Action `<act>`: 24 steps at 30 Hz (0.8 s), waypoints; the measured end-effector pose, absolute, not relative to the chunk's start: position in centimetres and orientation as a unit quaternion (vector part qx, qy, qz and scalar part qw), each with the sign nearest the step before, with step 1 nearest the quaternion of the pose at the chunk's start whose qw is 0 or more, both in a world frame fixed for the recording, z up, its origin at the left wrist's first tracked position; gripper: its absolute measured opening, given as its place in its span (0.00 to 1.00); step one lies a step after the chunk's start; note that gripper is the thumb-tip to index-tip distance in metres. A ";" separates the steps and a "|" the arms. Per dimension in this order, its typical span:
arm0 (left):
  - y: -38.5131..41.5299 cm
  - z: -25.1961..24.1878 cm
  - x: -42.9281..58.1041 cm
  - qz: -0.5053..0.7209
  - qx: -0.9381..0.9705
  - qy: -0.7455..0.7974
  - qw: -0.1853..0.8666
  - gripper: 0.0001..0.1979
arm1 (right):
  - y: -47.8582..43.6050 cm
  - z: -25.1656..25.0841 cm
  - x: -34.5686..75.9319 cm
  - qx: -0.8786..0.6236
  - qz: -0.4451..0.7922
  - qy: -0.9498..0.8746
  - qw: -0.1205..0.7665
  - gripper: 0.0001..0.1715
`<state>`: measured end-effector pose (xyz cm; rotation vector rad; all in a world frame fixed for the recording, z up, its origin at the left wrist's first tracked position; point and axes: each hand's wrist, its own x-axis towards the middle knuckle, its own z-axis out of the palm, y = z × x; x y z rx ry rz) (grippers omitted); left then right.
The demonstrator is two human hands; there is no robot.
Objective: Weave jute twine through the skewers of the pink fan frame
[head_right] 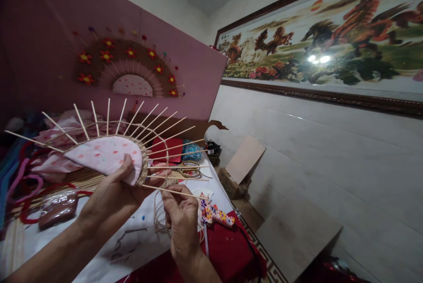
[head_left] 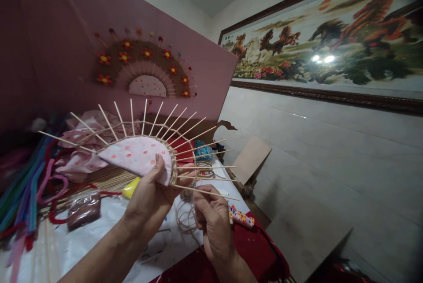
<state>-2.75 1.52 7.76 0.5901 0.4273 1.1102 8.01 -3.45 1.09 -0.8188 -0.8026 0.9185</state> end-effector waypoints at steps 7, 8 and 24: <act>1.6 7.8 -2.6 0.517 0.246 0.183 0.799 0.11 | -3.4 1.5 7.8 -0.393 0.419 -0.357 0.737 0.13; 1.5 7.9 -2.6 0.515 0.246 0.185 0.800 0.11 | -3.4 1.5 7.8 -0.394 0.418 -0.356 0.737 0.13; 1.5 7.8 -2.9 0.502 0.263 0.171 0.806 0.12 | -3.5 1.1 7.4 -0.394 0.422 -0.349 0.738 0.14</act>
